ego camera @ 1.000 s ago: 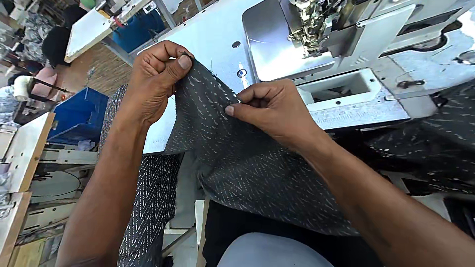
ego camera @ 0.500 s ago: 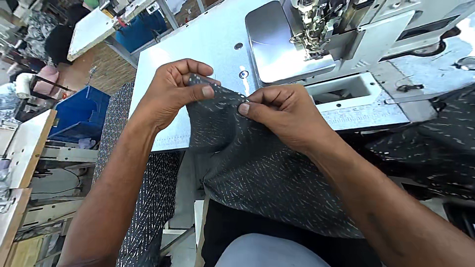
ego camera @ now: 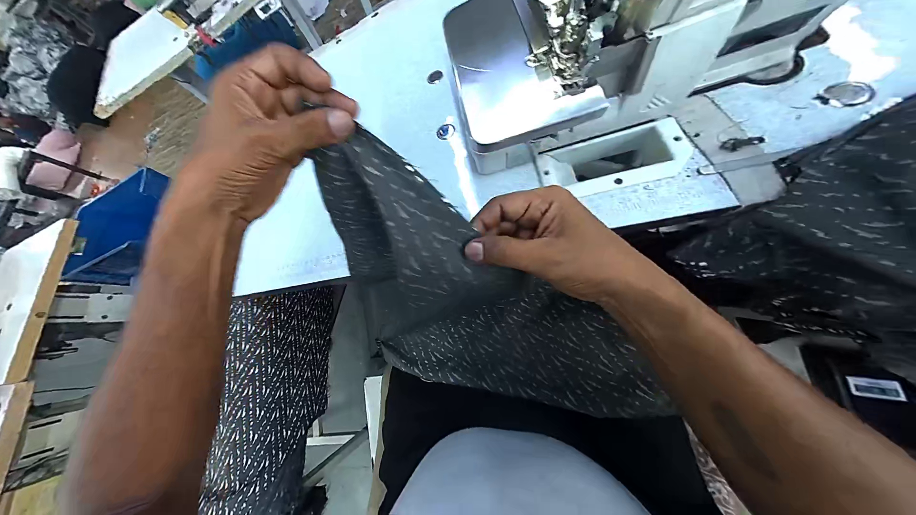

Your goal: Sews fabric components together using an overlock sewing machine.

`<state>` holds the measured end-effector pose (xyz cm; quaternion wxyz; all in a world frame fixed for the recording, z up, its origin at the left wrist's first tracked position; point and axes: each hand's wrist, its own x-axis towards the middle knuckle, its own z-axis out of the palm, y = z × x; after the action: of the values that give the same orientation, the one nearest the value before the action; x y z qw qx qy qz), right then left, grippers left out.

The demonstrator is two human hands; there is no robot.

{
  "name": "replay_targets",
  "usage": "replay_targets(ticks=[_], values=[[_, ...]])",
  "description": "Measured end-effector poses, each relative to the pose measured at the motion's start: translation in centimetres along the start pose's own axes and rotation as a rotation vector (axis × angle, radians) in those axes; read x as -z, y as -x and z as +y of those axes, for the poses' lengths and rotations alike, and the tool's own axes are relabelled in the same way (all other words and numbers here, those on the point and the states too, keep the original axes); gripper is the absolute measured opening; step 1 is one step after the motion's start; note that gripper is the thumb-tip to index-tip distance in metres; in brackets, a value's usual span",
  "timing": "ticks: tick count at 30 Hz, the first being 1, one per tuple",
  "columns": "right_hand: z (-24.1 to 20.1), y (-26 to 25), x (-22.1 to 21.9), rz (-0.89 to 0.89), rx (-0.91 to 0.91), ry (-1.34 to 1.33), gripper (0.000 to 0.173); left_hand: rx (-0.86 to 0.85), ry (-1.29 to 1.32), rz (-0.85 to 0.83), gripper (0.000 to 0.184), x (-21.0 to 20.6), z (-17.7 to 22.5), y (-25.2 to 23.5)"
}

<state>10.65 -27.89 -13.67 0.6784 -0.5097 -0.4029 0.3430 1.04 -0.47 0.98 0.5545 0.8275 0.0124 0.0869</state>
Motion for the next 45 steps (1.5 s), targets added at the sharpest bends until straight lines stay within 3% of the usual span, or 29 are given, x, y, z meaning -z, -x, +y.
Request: replay_targets(ticks=[5, 17, 20, 24, 29, 32, 34, 36, 38, 45], values=[[0.7, 1.5, 0.3, 0.06, 0.012, -0.014, 0.001, -0.032, 0.023, -0.034, 0.022, 1.9, 0.9, -1.7], [-0.7, 2.9, 1.2, 0.267, 0.056, 0.042, 0.006, 0.042, 0.014, -0.119, 0.018, 0.6, 0.5, -8.0], [0.0, 5.2, 1.2, 0.327, -0.014, 0.038, 0.005, 0.085, -0.021, -0.164, 0.017, -2.4, -0.4, -11.1], [3.2, 9.0, 1.4, 0.418, -0.176, -0.019, 0.009, 0.076, -0.271, -0.121, 0.033, -9.7, -2.9, -12.9], [3.5, 9.9, 1.9, 0.426, -0.256, -0.058, 0.01, -0.1, -0.538, 0.012, 0.026, -12.2, -4.6, -12.1], [3.6, 10.1, 2.5, 0.355, -0.305, -0.101, 0.017, -0.257, -0.793, 0.078, 0.021, -13.5, -4.6, -9.9], [4.0, 10.7, 2.6, 0.308, -0.309, -0.11, 0.015, -0.274, -0.898, 0.104, 0.025, -15.5, -4.3, -7.4], [4.8, 11.6, 2.5, 0.274, -0.287, -0.075, 0.005, -0.267, -0.929, 0.128, 0.035, -17.6, -4.4, -5.2], [5.4, 12.5, 2.4, 0.26, -0.251, -0.055, 0.01, -0.3, -0.909, 0.143, 0.038, -18.8, -4.7, -4.1], [5.0, 12.8, 3.4, 0.318, -0.211, -0.027, 0.01, -0.343, -0.957, 0.134, 0.04, -19.8, -4.9, -5.0]])
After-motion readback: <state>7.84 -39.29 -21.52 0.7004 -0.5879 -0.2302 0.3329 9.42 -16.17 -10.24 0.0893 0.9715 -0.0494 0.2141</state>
